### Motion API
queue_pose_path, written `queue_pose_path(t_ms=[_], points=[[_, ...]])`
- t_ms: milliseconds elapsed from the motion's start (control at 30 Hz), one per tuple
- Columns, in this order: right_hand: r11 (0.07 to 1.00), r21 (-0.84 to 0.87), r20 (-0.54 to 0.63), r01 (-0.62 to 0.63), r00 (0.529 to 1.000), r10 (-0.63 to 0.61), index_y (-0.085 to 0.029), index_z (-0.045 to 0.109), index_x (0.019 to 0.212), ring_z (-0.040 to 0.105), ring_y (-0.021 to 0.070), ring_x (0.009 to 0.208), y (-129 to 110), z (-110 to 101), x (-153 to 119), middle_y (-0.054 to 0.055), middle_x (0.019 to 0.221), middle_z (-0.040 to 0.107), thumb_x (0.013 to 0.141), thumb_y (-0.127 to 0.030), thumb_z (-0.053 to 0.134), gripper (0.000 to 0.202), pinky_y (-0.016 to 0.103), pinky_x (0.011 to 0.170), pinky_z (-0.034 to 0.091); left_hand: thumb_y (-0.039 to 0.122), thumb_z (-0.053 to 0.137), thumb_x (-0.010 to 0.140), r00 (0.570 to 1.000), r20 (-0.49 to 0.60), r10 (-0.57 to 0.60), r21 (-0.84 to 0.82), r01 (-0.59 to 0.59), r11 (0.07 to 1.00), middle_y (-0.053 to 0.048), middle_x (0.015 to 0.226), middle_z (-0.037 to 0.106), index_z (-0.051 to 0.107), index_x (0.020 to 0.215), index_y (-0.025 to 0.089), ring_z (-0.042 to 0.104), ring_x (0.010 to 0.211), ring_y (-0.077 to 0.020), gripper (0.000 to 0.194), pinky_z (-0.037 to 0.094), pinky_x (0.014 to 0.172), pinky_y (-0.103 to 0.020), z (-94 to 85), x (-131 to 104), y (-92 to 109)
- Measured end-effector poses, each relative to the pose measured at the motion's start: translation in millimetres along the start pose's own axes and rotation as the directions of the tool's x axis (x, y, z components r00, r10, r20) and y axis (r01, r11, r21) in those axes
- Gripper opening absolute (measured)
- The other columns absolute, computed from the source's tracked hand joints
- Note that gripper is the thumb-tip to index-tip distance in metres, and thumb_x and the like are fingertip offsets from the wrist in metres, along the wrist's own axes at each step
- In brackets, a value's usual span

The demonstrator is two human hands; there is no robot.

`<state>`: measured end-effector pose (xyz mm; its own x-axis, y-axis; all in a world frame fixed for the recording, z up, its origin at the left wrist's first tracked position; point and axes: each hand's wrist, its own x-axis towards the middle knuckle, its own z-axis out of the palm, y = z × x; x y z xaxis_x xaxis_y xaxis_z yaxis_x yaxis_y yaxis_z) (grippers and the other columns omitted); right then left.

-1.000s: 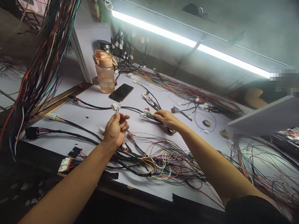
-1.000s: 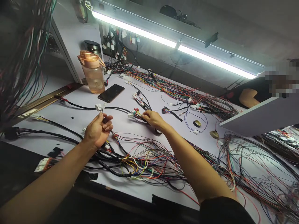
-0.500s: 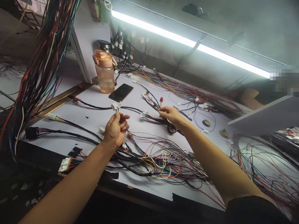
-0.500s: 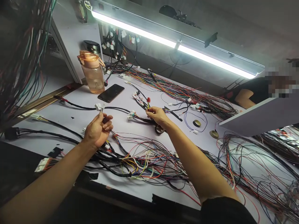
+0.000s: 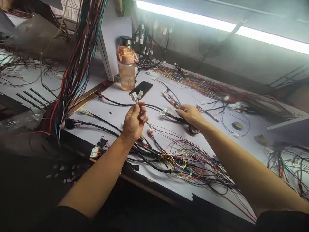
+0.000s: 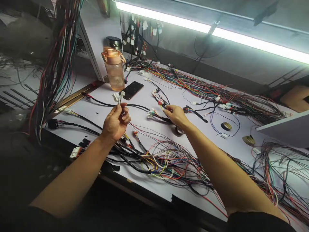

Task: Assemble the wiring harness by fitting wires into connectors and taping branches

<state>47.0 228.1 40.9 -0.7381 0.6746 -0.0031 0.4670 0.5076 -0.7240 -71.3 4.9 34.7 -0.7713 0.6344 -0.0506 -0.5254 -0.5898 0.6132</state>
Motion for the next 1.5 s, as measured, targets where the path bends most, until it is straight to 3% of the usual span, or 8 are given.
queue_pose_path(t_ms=[100,167,433,633,767,1067,1333,1500], points=[[0.971,-0.050,-0.051,0.232,0.971,-0.235,-0.018,0.068,0.093,0.056,0.0210,0.085,-27.2,4.1,-9.6,0.007,0.090,0.064,0.084,-0.039,0.059,0.025,0.034,0.081,0.039,0.022,0.054,0.092,0.997,0.054,0.058,0.031,-0.060,0.998,-0.001,0.070,0.055,0.067,0.084,0.016,0.046,0.050,-0.0056,0.016,0.041,0.048,-0.020,1.4,0.8,5.7],[0.944,0.036,0.045,0.327,0.943,-0.329,-0.017,0.068,0.092,0.056,0.0180,0.082,-53.0,10.7,-21.3,0.006,0.086,0.064,0.090,-0.046,0.051,0.033,0.032,0.078,0.039,0.022,0.056,0.091,0.993,0.073,0.095,0.071,-0.100,0.992,-0.002,0.071,0.058,0.068,0.084,0.016,0.051,0.054,-0.0072,0.015,0.045,0.052,-0.022,2.5,0.5,7.7],[0.893,0.213,0.288,0.395,0.848,-0.444,-0.015,0.061,0.072,0.039,0.0075,0.059,-106.3,51.5,-56.6,-0.002,0.063,0.046,0.090,-0.049,0.049,0.040,0.025,0.057,0.030,0.018,0.058,0.090,0.980,0.070,0.185,0.169,-0.195,0.966,-0.003,0.080,0.067,0.069,0.078,0.018,0.064,0.077,-0.0113,0.017,0.050,0.071,-0.023,6.6,-2.3,11.6],[0.913,0.175,0.349,0.368,0.844,-0.407,-0.015,0.060,0.072,0.038,0.0068,0.055,-102.8,43.5,-58.6,-0.003,0.057,0.044,0.090,-0.042,0.054,0.033,0.025,0.054,0.029,0.012,0.058,0.088,0.994,-0.003,0.113,0.063,-0.112,0.992,-0.004,0.088,0.069,0.070,0.081,0.018,0.064,0.072,-0.0107,0.015,0.051,0.069,-0.025,9.0,-3.9,14.7],[0.916,0.203,0.369,0.345,0.840,-0.398,-0.014,0.061,0.073,0.041,0.0075,0.057,-98.4,41.9,-62.3,-0.002,0.060,0.048,0.091,-0.039,0.053,0.032,0.025,0.056,0.031,0.012,0.055,0.090,0.998,0.034,0.055,0.025,-0.056,0.998,-0.002,0.067,0.062,0.069,0.081,0.016,0.060,0.063,-0.0103,0.017,0.052,0.068,-0.026,6.7,-3.4,14.9],[0.926,0.248,0.207,0.286,0.918,-0.339,-0.013,0.068,0.088,0.057,0.0123,0.073,-63.7,30.8,-59.3,0.005,0.081,0.066,0.090,-0.044,0.050,0.036,0.027,0.069,0.045,0.023,0.062,0.087,0.993,0.121,0.010,0.052,-0.016,0.999,0.002,0.062,0.052,0.068,0.082,0.014,0.053,0.054,-0.0074,0.011,0.050,0.056,-0.022,2.5,-3.4,11.7],[0.971,-0.126,-0.049,0.202,0.977,-0.209,-0.017,0.071,0.094,0.057,0.0149,0.067,-15.9,8.7,-43.7,0.003,0.078,0.068,0.087,-0.035,0.054,0.026,0.029,0.065,0.042,0.017,0.051,0.092,0.998,-0.003,-0.059,0.026,0.059,0.998,0.003,0.058,0.044,0.063,0.079,0.009,0.033,0.042,-0.0013,0.019,0.027,0.039,-0.012,-0.2,-0.2,2.7],[0.869,-0.386,-0.058,0.310,0.932,-0.358,-0.022,0.068,0.104,0.059,0.0218,0.089,-11.5,26.6,-36.9,0.006,0.102,0.068,0.082,-0.027,0.063,0.023,0.034,0.076,0.045,0.020,0.056,0.090,0.997,-0.013,-0.070,0.100,0.071,0.992,0.003,0.059,0.045,0.064,0.086,0.010,0.034,0.044,-0.0020,0.014,0.028,0.041,-0.013,-1.2,-0.3,-4.1]])
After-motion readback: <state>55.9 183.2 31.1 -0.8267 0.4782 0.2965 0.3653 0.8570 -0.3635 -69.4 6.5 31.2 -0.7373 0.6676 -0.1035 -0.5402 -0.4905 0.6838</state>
